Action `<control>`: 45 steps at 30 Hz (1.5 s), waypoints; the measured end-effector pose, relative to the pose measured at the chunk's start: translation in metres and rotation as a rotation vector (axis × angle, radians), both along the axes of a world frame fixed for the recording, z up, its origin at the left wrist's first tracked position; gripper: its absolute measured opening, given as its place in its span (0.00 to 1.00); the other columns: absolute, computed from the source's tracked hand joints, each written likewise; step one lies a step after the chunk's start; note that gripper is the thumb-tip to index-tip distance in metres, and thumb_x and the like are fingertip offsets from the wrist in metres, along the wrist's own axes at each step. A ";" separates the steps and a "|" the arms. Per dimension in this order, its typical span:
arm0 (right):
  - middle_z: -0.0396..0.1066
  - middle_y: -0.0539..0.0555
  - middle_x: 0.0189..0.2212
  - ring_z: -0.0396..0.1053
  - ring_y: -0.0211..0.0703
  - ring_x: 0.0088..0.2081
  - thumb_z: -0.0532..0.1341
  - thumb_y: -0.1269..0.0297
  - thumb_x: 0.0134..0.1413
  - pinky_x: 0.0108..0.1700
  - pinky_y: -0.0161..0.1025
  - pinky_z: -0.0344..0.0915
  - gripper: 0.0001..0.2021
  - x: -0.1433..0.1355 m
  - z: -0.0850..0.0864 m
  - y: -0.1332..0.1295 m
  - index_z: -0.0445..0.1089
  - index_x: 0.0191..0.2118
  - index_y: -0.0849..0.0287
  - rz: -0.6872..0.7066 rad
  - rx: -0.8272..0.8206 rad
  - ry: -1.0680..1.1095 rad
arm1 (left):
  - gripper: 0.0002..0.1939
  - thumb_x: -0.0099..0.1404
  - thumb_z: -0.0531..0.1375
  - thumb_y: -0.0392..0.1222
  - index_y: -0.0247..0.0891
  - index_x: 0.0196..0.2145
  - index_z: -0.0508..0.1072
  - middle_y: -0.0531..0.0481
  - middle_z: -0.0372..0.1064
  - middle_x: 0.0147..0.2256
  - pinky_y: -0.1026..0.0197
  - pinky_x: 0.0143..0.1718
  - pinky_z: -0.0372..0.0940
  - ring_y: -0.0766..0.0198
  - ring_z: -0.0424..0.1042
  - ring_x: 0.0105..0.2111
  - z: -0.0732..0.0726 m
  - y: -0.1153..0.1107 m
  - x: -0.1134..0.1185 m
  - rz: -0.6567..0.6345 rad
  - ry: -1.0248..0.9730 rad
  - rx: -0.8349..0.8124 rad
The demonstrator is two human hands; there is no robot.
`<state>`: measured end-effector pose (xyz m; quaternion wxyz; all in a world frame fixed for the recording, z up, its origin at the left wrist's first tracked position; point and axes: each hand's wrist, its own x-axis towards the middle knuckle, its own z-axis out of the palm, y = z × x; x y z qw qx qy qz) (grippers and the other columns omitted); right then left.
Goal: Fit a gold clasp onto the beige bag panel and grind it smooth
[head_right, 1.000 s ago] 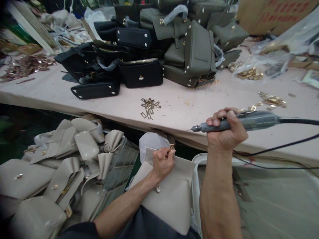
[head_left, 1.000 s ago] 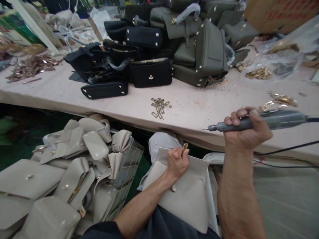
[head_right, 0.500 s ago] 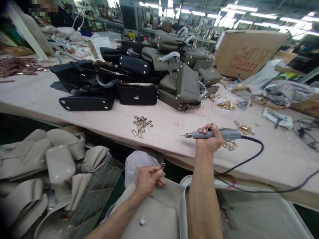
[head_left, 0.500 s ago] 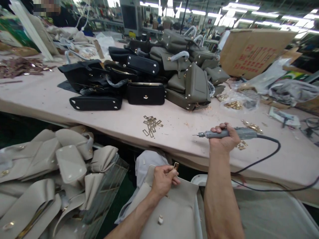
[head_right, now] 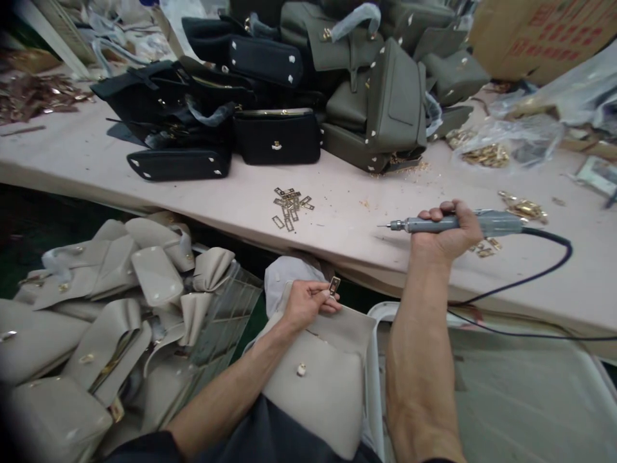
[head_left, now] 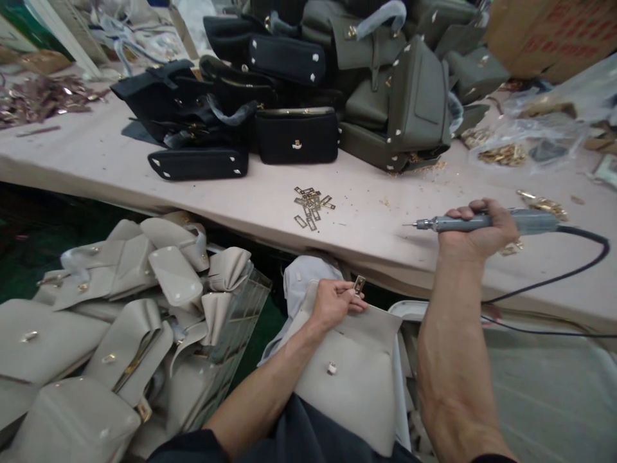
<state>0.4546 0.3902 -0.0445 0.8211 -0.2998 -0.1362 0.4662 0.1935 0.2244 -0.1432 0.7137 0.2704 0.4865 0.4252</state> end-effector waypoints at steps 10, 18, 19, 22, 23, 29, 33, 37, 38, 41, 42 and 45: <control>0.62 0.44 0.26 0.61 0.29 0.21 0.61 0.71 0.45 0.24 0.29 0.64 0.08 0.029 -0.003 0.052 0.60 0.30 0.58 -0.107 0.004 -0.010 | 0.31 0.56 0.71 0.64 0.26 0.33 0.79 0.36 0.79 0.26 0.61 0.28 0.76 0.55 0.81 0.25 -0.001 0.001 0.000 -0.054 0.076 0.098; 0.62 0.43 0.25 0.59 0.28 0.21 0.61 0.72 0.42 0.24 0.28 0.64 0.09 0.034 -0.026 0.078 0.59 0.30 0.59 -0.107 -0.035 0.024 | 0.32 0.56 0.70 0.67 0.28 0.33 0.78 0.37 0.79 0.25 0.63 0.26 0.74 0.56 0.81 0.24 0.001 0.002 0.004 -0.048 0.114 0.107; 0.62 0.43 0.25 0.59 0.28 0.21 0.61 0.73 0.42 0.24 0.28 0.64 0.09 0.035 -0.029 0.080 0.59 0.30 0.59 -0.107 -0.035 0.025 | 0.32 0.56 0.70 0.67 0.29 0.33 0.78 0.37 0.79 0.25 0.62 0.26 0.74 0.56 0.80 0.24 0.001 0.003 0.004 -0.054 0.114 0.106; 0.62 0.43 0.25 0.59 0.27 0.21 0.62 0.73 0.42 0.24 0.28 0.65 0.10 0.037 -0.034 0.087 0.59 0.31 0.59 -0.107 -0.033 0.032 | 0.35 0.54 0.70 0.70 0.28 0.33 0.78 0.37 0.79 0.25 0.61 0.27 0.75 0.56 0.80 0.24 0.000 0.005 0.006 -0.067 0.114 0.096; 0.62 0.43 0.25 0.59 0.27 0.21 0.62 0.73 0.43 0.24 0.28 0.65 0.10 0.038 -0.036 0.088 0.59 0.31 0.59 -0.109 -0.032 0.033 | 0.35 0.54 0.70 0.70 0.28 0.33 0.78 0.36 0.79 0.25 0.61 0.27 0.75 0.56 0.80 0.23 -0.001 0.005 0.006 -0.071 0.116 0.097; 0.61 0.43 0.25 0.60 0.28 0.21 0.61 0.74 0.46 0.24 0.26 0.65 0.09 0.039 -0.043 0.095 0.59 0.30 0.58 -0.140 -0.058 0.026 | 0.35 0.54 0.69 0.71 0.29 0.33 0.78 0.37 0.78 0.24 0.62 0.24 0.73 0.57 0.78 0.22 -0.007 0.008 0.012 -0.072 0.128 0.109; 0.61 0.43 0.25 0.61 0.29 0.21 0.61 0.75 0.47 0.24 0.28 0.67 0.09 0.036 -0.046 0.098 0.59 0.30 0.58 -0.150 -0.071 0.010 | 0.34 0.55 0.69 0.69 0.29 0.33 0.77 0.37 0.78 0.24 0.62 0.24 0.73 0.57 0.78 0.22 -0.006 0.007 0.014 -0.070 0.128 0.107; 0.61 0.43 0.25 0.61 0.29 0.21 0.61 0.76 0.47 0.24 0.28 0.67 0.09 0.031 -0.046 0.099 0.59 0.30 0.58 -0.161 -0.074 0.000 | 0.34 0.56 0.69 0.69 0.28 0.33 0.77 0.36 0.78 0.24 0.62 0.24 0.73 0.57 0.78 0.21 -0.004 0.006 0.013 -0.071 0.136 0.117; 0.61 0.43 0.25 0.61 0.29 0.22 0.61 0.76 0.47 0.24 0.28 0.67 0.09 0.030 -0.045 0.099 0.59 0.31 0.58 -0.166 -0.074 -0.003 | 0.34 0.56 0.69 0.69 0.28 0.33 0.77 0.36 0.78 0.24 0.62 0.24 0.73 0.57 0.78 0.21 -0.004 0.006 0.013 -0.067 0.138 0.117; 0.62 0.42 0.25 0.61 0.29 0.22 0.63 0.76 0.46 0.24 0.28 0.66 0.11 0.027 -0.045 0.099 0.59 0.31 0.58 -0.173 -0.077 -0.009 | 0.34 0.56 0.69 0.69 0.29 0.33 0.77 0.37 0.78 0.24 0.63 0.24 0.73 0.58 0.78 0.21 -0.003 0.005 0.012 -0.062 0.143 0.118; 0.62 0.42 0.25 0.61 0.29 0.21 0.63 0.75 0.46 0.24 0.28 0.66 0.12 0.026 -0.044 0.099 0.58 0.31 0.57 -0.172 -0.079 -0.010 | 0.34 0.56 0.69 0.70 0.28 0.33 0.77 0.37 0.78 0.24 0.63 0.24 0.72 0.58 0.78 0.21 -0.003 0.005 0.012 -0.065 0.142 0.120; 0.62 0.42 0.25 0.61 0.29 0.21 0.63 0.75 0.46 0.23 0.28 0.66 0.12 0.025 -0.043 0.099 0.58 0.31 0.57 -0.176 -0.083 -0.007 | 0.35 0.55 0.69 0.70 0.28 0.33 0.77 0.36 0.78 0.23 0.63 0.24 0.73 0.58 0.78 0.21 -0.003 0.004 0.013 -0.078 0.133 0.127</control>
